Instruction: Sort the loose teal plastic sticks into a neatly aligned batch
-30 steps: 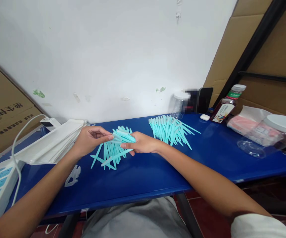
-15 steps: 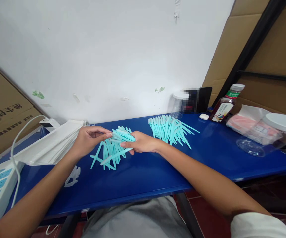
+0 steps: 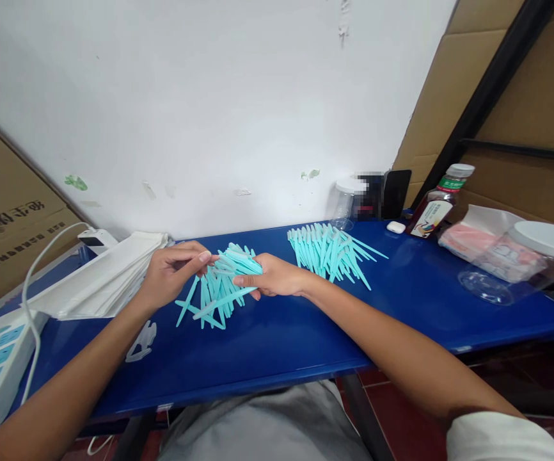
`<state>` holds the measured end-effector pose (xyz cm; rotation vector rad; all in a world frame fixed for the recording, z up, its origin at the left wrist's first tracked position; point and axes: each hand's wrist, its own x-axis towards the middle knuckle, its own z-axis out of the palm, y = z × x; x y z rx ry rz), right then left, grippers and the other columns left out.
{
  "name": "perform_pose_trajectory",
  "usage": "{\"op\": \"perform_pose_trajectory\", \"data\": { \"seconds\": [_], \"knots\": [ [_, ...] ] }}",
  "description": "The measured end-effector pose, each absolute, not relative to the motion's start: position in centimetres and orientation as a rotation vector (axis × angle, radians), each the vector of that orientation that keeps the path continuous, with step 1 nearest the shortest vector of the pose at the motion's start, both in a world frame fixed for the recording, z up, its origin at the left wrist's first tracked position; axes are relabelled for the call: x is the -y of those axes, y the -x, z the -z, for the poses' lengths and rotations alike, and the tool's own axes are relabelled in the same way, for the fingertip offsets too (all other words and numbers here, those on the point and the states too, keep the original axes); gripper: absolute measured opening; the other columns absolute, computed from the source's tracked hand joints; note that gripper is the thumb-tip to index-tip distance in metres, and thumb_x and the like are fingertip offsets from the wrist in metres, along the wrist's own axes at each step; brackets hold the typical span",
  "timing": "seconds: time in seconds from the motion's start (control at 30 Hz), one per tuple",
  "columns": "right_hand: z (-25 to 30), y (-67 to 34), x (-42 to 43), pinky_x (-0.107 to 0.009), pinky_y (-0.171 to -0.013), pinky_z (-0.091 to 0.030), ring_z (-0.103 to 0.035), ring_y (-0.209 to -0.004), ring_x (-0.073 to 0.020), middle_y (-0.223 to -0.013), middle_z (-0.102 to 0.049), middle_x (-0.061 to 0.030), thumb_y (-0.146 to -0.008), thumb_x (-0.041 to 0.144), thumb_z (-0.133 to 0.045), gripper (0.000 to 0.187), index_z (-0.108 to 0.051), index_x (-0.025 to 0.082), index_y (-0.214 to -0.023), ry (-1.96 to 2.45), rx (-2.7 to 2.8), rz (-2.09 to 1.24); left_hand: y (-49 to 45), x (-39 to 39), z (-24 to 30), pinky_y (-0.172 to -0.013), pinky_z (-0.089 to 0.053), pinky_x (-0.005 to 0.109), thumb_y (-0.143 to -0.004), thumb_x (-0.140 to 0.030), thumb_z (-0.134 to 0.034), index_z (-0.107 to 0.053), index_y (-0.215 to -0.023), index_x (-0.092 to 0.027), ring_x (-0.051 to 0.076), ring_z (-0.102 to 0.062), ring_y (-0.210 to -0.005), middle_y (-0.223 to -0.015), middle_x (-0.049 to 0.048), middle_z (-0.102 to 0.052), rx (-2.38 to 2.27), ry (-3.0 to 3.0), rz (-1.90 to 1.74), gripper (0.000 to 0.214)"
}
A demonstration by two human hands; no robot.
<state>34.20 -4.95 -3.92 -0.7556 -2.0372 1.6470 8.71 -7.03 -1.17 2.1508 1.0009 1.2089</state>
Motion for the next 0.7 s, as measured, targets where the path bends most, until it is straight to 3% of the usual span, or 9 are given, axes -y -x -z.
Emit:
{"op": "perform_pose_trajectory", "data": {
  "seconds": [0.2,0.33,0.43,0.6,0.7],
  "knots": [
    [3.7,-34.3,4.9,-0.023,-0.042,-0.029,-0.040,-0.045,-0.0072,-0.061,-0.060,0.0010,-0.083,0.063,-0.074,0.050,-0.055,0.018,-0.079,0.784,1.952,-1.667,-6.6,6.3,-0.1,-0.061,-0.050,0.026,-0.087,-0.043,-0.074,-0.076,-0.087,-0.018,0.015,-0.061,-0.064,-0.073,0.0034,-0.069,-1.228,-2.121,-1.251,0.025],
    [3.9,-34.4,4.8,-0.022,-0.042,-0.027,-0.039,-0.045,-0.0070,-0.059,-0.060,0.0013,-0.079,0.063,-0.078,0.051,-0.052,0.019,-0.081,0.861,1.902,-1.661,-1.8,3.6,0.0,-0.055,-0.043,0.025,-0.077,-0.045,-0.078,-0.076,-0.081,-0.022,0.016,-0.057,-0.059,-0.065,0.0009,-0.066,-1.422,-2.329,-0.450,0.023],
    [4.1,-34.4,4.7,-0.022,-0.042,-0.026,-0.037,-0.045,-0.0069,-0.060,-0.060,0.0008,-0.080,0.063,-0.077,0.051,-0.051,0.019,-0.082,0.868,1.912,-1.649,2.3,1.5,1.0,-0.055,-0.044,0.027,-0.071,-0.045,-0.078,-0.074,-0.080,-0.023,0.020,-0.062,-0.062,-0.070,0.0025,-0.068,-1.652,-2.306,-0.185,0.024],
    [4.3,-34.4,4.6,-0.022,-0.043,-0.026,-0.039,-0.046,-0.0075,-0.060,-0.060,0.0006,-0.079,0.066,-0.076,0.053,-0.051,0.019,-0.081,0.873,1.934,-1.634,5.8,1.0,2.0,-0.051,-0.050,0.030,-0.047,-0.044,-0.091,-0.070,-0.093,-0.022,0.022,-0.066,-0.057,-0.081,0.0058,-0.073,-1.781,-1.821,0.072,0.055],
    [4.3,-34.3,4.7,-0.022,-0.044,-0.028,-0.040,-0.047,-0.0078,-0.061,-0.060,0.0007,-0.080,0.066,-0.075,0.052,-0.054,0.019,-0.082,0.870,1.955,-1.634,5.7,1.7,2.1,-0.044,-0.049,0.031,-0.037,-0.039,-0.095,-0.069,-0.089,-0.021,0.023,-0.064,-0.051,-0.078,0.0073,-0.074,-1.746,-1.686,0.114,0.061]
  ]
}}
